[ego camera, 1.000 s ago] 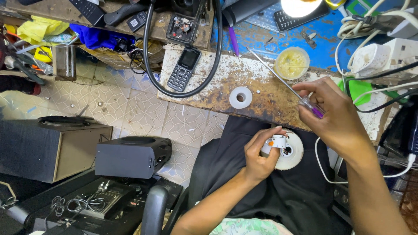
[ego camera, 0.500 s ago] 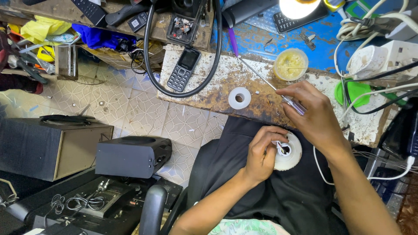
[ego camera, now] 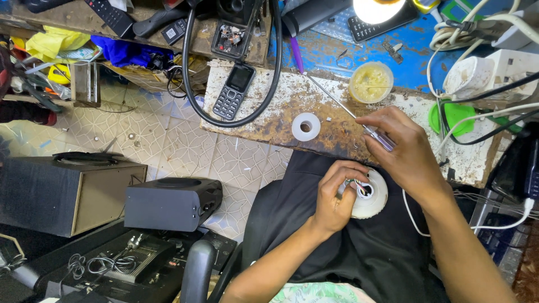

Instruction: The person holds a white circular electronic device on their lap and uses a screwdriver to adjust internal components. They repeatedly insert the screwdriver into the device, turn it, and reposition the device while working.

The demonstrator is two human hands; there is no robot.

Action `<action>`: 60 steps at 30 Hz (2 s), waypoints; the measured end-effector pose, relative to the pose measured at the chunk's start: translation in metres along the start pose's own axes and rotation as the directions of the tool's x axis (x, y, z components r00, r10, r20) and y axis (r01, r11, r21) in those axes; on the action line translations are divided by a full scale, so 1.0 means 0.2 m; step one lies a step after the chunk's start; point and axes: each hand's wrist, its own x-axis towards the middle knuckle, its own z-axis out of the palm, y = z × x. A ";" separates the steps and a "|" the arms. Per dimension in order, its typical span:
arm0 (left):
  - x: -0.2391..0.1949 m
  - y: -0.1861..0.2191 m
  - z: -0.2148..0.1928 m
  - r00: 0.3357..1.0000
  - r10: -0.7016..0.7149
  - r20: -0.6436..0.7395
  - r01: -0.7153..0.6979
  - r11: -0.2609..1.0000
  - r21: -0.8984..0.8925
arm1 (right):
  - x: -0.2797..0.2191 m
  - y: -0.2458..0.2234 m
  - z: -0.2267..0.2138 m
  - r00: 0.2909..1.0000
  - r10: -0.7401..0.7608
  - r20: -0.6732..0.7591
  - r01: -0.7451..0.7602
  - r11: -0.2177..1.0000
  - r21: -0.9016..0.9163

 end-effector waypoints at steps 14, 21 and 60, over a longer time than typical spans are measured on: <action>-0.03 0.00 0.05 0.918 -0.353 -0.182 0.299 0.916 -0.268 | -0.68 -0.12 -0.18 0.989 0.119 -0.091 -0.123 0.991 -0.044; -0.03 -0.02 0.06 0.911 -0.340 -0.233 0.248 0.904 -0.349 | -0.86 -0.09 -0.12 0.994 0.064 -0.094 -0.068 0.996 -0.050; -0.05 -0.06 0.03 0.931 -0.330 -0.160 0.261 0.903 -0.342 | -0.88 -0.07 -0.14 0.997 0.059 -0.057 -0.061 0.997 -0.038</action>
